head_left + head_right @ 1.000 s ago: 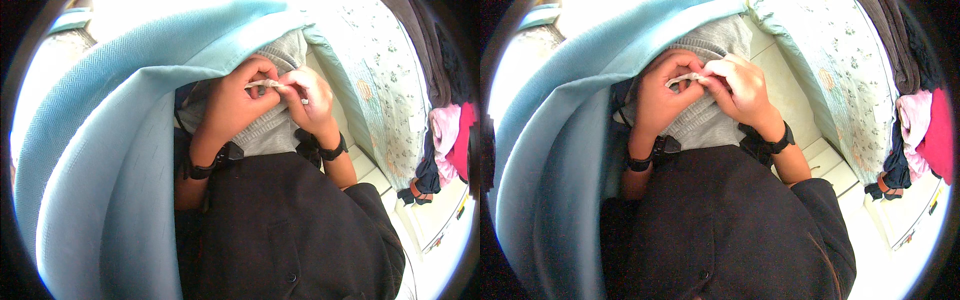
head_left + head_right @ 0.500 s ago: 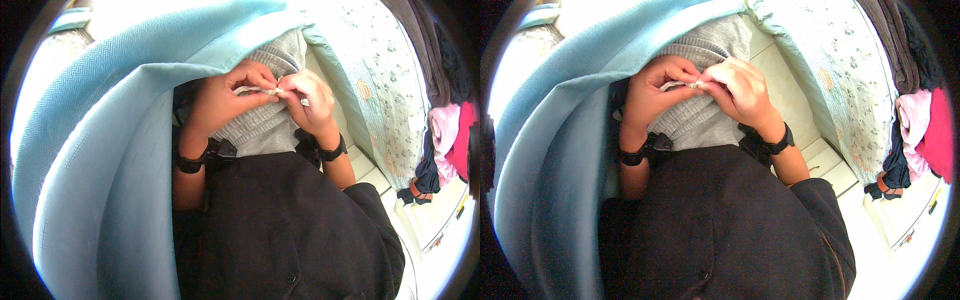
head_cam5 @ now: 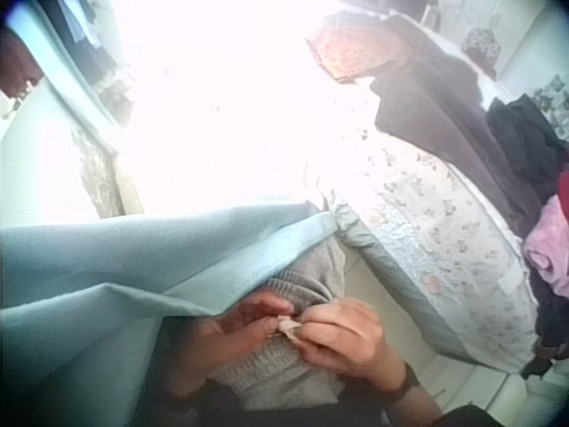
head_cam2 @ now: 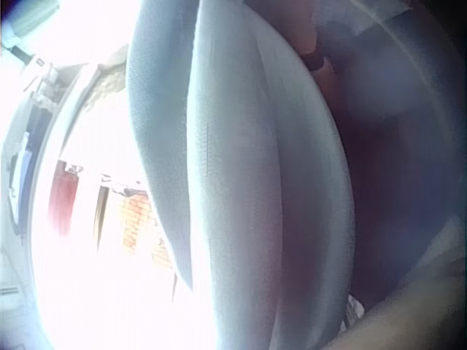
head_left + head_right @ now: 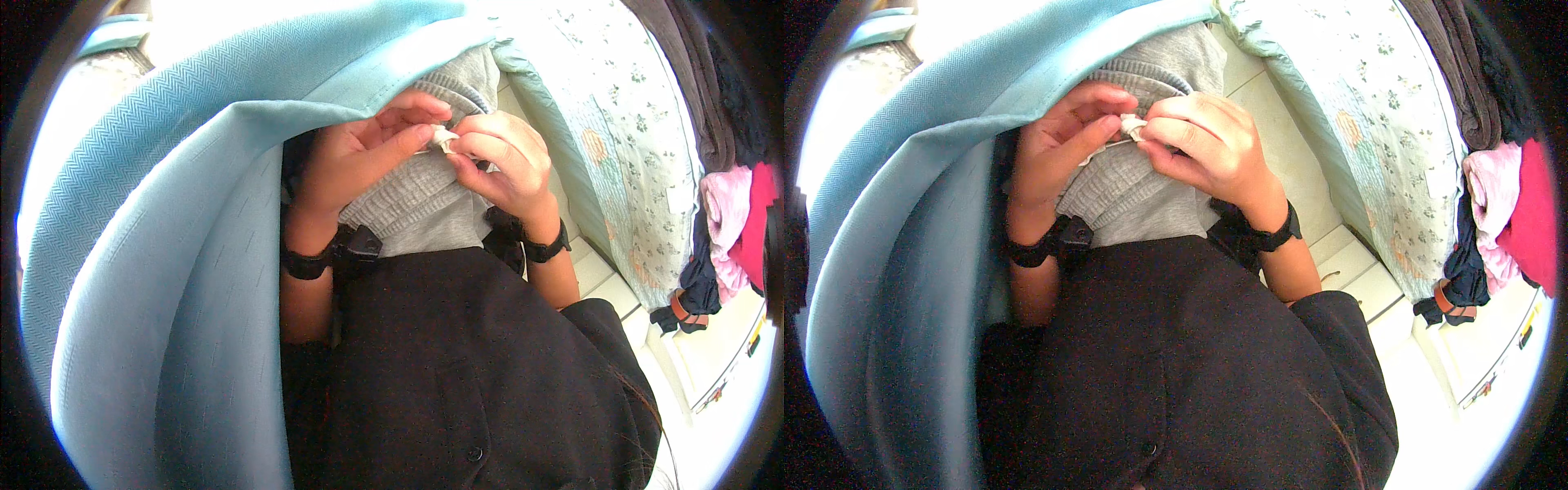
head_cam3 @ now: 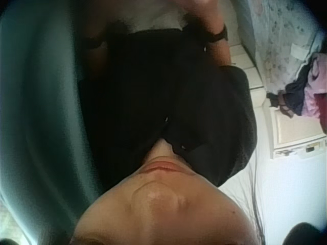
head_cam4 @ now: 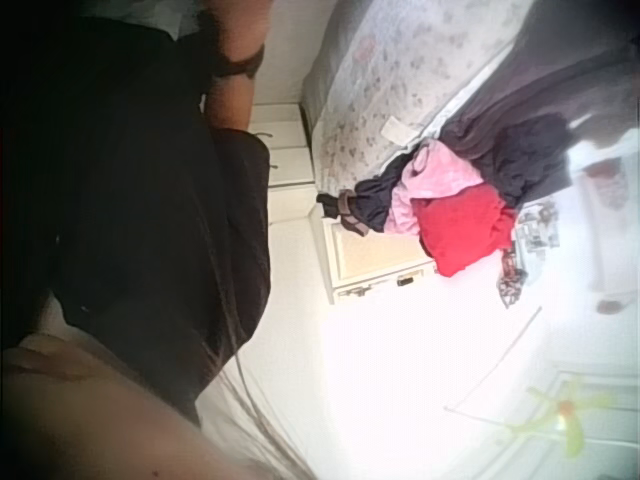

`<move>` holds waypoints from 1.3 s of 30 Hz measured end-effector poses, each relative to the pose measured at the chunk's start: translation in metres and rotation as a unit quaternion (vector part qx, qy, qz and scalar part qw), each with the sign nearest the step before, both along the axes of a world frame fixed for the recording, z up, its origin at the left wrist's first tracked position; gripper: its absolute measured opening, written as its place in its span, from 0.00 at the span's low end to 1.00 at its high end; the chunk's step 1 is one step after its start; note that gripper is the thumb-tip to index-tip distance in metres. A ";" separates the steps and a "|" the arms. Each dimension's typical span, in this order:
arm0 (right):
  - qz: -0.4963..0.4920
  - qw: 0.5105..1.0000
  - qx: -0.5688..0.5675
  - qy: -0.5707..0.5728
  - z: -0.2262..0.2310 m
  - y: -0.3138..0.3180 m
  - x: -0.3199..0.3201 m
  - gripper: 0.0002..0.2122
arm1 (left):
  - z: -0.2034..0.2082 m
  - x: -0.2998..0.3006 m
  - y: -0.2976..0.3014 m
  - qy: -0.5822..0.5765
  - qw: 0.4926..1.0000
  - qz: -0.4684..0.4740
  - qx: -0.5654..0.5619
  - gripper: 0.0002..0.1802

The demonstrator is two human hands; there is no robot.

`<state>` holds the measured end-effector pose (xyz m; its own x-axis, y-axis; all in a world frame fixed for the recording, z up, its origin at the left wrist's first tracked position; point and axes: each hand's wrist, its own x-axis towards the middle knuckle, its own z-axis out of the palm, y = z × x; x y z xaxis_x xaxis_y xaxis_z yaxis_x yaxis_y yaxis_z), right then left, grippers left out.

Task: The person smooths a towel on a desk, then moves to a bed to fold a floral garment and tie the drawstring of a pair of shorts.

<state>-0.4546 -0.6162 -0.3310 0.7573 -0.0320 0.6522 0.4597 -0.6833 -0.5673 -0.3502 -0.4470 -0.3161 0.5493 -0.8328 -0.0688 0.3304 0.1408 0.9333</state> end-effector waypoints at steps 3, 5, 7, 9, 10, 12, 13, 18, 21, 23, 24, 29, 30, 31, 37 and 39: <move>0.002 1.000 0.002 0.001 -0.001 -0.001 -0.001 0.12 | -0.003 0.001 0.000 -0.006 1.000 -0.011 0.011 0.13; 0.000 1.000 -0.001 0.007 0.000 -0.001 -0.002 0.12 | -0.004 0.001 0.000 -0.012 1.000 -0.016 -0.003 0.12; 0.000 1.000 -0.003 0.012 0.002 0.001 -0.002 0.12 | -0.002 0.000 0.001 -0.009 1.000 -0.014 0.012 0.17; -0.015 0.996 0.060 0.063 0.004 0.006 -0.003 0.11 | 0.000 -0.001 0.002 -0.019 1.000 -0.002 0.013 0.17; -0.017 0.996 0.058 0.064 0.005 0.004 -0.004 0.11 | 0.000 -0.001 0.000 -0.025 1.000 0.004 0.008 0.17; -0.028 0.994 0.069 0.076 0.007 0.000 -0.005 0.10 | 0.003 -0.005 -0.001 -0.109 0.993 0.012 0.037 0.15; -0.025 0.995 0.056 0.081 0.009 -0.002 -0.006 0.10 | 0.007 -0.008 -0.002 -0.192 0.979 0.022 0.068 0.14; -0.006 0.996 0.038 0.076 0.006 -0.004 -0.007 0.11 | 0.021 -0.015 -0.006 -0.274 0.956 0.065 0.081 0.12; -0.007 0.998 0.004 0.059 0.005 -0.005 -0.007 0.11 | 0.024 -0.015 -0.006 -0.262 0.957 0.074 0.098 0.12; -0.010 0.998 -0.018 0.051 0.005 -0.005 -0.005 0.11 | 0.024 -0.015 -0.005 -0.252 0.959 0.086 0.095 0.12; -0.016 0.998 -0.040 0.045 0.005 -0.005 -0.004 0.11 | 0.025 -0.015 -0.005 -0.253 0.959 0.087 0.095 0.12; -0.051 0.993 -0.105 0.012 0.004 -0.008 -0.011 0.12 | 0.026 -0.021 -0.007 -0.227 0.963 0.120 0.086 0.13; -0.052 0.992 -0.118 0.001 0.004 -0.008 -0.015 0.12 | 0.028 -0.022 -0.008 -0.228 0.963 0.119 0.086 0.13; -0.053 0.990 -0.132 -0.008 0.004 -0.010 -0.020 0.13 | 0.029 -0.023 -0.010 -0.281 0.948 0.122 0.092 0.14; -0.066 0.987 -0.143 0.042 0.016 -0.004 -0.039 0.12 | 0.037 -0.022 -0.023 -0.408 0.902 0.123 0.066 0.19; -0.066 0.987 -0.139 0.043 0.020 0.002 -0.039 0.12 | 0.036 -0.021 -0.023 -0.446 0.886 0.116 0.057 0.19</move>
